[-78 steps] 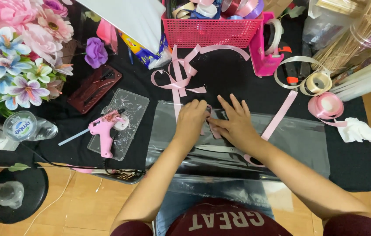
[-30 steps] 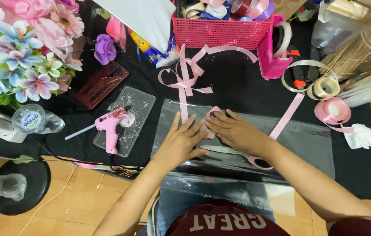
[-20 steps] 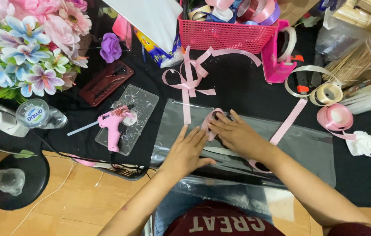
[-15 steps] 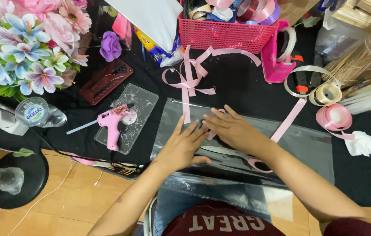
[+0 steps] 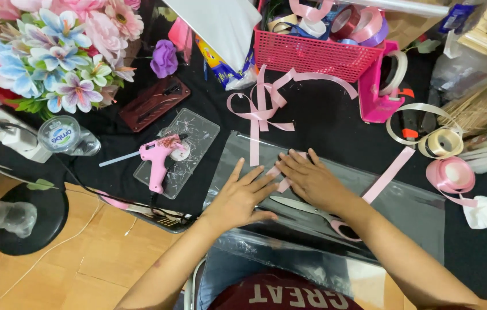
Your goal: The person wraps a long silver rod with a sheet of clear plastic, then cuts a pink ribbon with scissors. They use a hot glue gun to attach the ribbon to the plastic-wrapped rod.
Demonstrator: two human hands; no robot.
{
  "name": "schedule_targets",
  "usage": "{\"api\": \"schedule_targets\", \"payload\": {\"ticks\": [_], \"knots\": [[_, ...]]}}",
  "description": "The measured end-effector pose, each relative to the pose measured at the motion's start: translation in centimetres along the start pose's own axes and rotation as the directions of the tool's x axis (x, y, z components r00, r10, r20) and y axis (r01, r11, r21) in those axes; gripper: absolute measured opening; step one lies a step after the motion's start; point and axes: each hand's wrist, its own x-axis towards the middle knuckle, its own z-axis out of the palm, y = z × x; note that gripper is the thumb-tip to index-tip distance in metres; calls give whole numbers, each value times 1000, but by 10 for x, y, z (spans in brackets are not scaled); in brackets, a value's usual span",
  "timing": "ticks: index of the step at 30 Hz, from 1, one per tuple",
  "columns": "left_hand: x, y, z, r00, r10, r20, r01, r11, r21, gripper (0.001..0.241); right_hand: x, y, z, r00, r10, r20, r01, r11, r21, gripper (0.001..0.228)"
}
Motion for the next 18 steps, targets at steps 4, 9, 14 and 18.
{"api": "schedule_targets", "payload": {"ticks": [4, 9, 14, 18], "knots": [[3, 2, -5, 1000, -8, -3, 8, 1000, -24, 73, -1, 0, -6, 997, -29, -72, 27, 999, -32, 53], [4, -1, -2, 1000, -13, -13, 13, 1000, -15, 73, 0, -1, -5, 996, -34, -82, 38, 998, 40, 49], [3, 1, 1, 999, 5, -32, -5, 1000, 22, 75, 1, -4, -5, 997, -1, -77, 7, 997, 78, 48], [3, 8, 2, 999, 4, -50, -4, 1000, 8, 73, 3, -5, -7, 997, 29, -77, -24, 997, 75, 47]]}}
